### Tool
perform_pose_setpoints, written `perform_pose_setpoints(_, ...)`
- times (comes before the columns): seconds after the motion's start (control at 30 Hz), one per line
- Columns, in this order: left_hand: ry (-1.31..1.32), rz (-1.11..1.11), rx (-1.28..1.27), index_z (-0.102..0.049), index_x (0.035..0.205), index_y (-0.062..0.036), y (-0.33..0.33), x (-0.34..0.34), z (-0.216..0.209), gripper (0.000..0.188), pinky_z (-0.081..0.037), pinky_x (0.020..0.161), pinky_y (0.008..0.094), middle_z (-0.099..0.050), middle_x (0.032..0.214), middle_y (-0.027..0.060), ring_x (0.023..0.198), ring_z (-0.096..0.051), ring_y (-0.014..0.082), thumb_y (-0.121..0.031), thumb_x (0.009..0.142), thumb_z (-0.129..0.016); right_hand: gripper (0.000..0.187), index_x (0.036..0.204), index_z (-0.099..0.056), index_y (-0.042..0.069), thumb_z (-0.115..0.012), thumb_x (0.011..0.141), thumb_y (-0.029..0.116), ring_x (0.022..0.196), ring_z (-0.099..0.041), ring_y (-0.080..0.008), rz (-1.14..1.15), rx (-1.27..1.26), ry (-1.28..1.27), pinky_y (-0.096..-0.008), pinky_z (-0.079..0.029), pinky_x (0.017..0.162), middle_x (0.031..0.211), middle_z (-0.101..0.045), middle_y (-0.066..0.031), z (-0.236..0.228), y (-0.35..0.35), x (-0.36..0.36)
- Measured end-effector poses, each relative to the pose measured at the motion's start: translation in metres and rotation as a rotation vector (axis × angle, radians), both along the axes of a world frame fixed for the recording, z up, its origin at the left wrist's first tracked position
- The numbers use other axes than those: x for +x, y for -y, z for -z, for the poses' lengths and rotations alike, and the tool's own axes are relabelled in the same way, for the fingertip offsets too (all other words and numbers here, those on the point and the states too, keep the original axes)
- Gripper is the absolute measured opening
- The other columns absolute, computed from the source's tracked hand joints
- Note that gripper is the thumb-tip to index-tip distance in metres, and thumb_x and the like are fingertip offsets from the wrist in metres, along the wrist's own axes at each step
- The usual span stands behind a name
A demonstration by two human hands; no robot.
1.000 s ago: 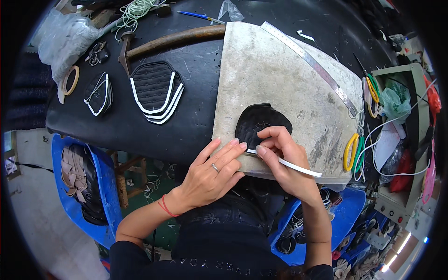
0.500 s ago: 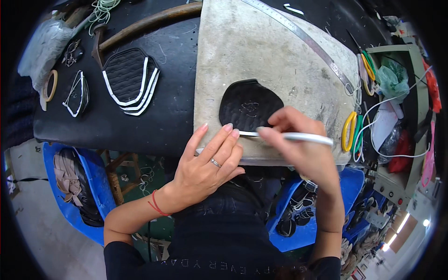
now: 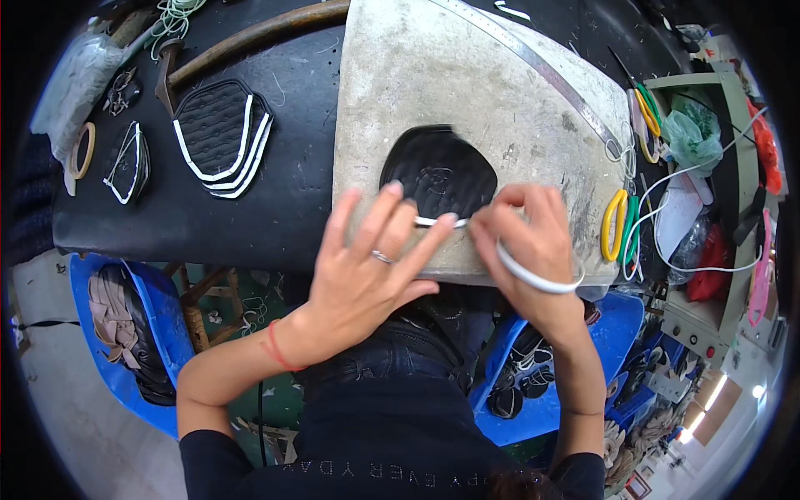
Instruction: Applying adhesive tape strips to the edges of shoe insoles or heel pads at an industrial manufacturing workstation.
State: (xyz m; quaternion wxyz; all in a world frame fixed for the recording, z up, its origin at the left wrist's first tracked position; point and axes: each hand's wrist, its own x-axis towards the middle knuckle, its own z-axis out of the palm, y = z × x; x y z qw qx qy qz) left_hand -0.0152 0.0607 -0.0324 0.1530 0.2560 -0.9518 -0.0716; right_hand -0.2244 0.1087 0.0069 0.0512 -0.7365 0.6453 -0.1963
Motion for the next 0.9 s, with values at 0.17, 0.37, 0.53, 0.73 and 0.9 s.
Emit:
perform_pose_setpoints(0.17,-0.186,0.009,0.166,-0.06,0.125,0.0043,-0.021,-0.005,0.004,0.08,-0.033,0.113,0.0491,-0.055,0.132,0.017,0.131,-0.049,0.0317,-0.047,0.066,-0.075,0.023,0.082,-0.057,0.004,-0.075,0.068,0.002,0.085,-0.057,-0.0284,0.086,-0.123,0.082,-0.0394,-0.045,0.074,0.094,-0.059,-0.0105,0.026,-0.019,0.045)
perform_pose_setpoints(0.37,-0.087,0.088,0.088,-0.058,0.131,-0.001,-0.014,0.009,0.01,0.075,-0.033,0.112,0.0502,-0.054,0.137,0.0134,0.132,-0.048,0.0286,-0.049,0.075,-0.07,0.02,0.087,-0.062,0.003,-0.077,0.074,0.006,0.097,-0.062,-0.0305,0.205,0.018,0.331,-0.0389,-0.045,0.085,0.109,-0.065,-0.0137,0.008,-0.034,0.022)
perform_pose_setpoints(0.53,-0.087,0.078,0.1,-0.059,0.133,-0.0096,-0.017,0.004,0.01,0.07,-0.034,0.111,0.0512,-0.053,0.136,0.0112,0.13,-0.05,0.0275,-0.055,0.08,-0.065,0.018,0.09,-0.066,0.004,-0.075,0.075,0.004,0.094,-0.062,-0.0289,0.151,0.029,0.145,-0.0378,-0.046,0.084,0.102,-0.066,-0.0115,0.003,-0.023,0.02)
perform_pose_setpoints(0.73,-0.094,0.043,0.099,-0.059,0.134,-0.0173,-0.018,0.003,0.01,0.067,-0.034,0.111,0.0525,-0.049,0.138,0.0095,0.132,-0.045,0.0265,-0.056,0.08,-0.065,0.016,0.085,-0.064,0.004,-0.074,0.073,0.001,0.087,-0.061,-0.0292,0.043,0.1,0.281,-0.0373,-0.047,0.075,0.094,-0.062,-0.0102,0.005,-0.006,0.001)
perform_pose_setpoints(0.9,-0.08,0.032,0.094,-0.057,0.133,-0.009,-0.001,0.013,-0.003,0.073,-0.031,0.112,0.0543,-0.048,0.139,0.0107,0.134,-0.042,0.0294,-0.044,0.072,-0.075,0.011,0.078,-0.061,0.007,-0.069,0.071,0.006,0.085,-0.054,-0.027,0.046,-0.046,-0.063,-0.041,-0.04,0.078,0.09,-0.058,-0.0063,0.004,-0.015,0.023)
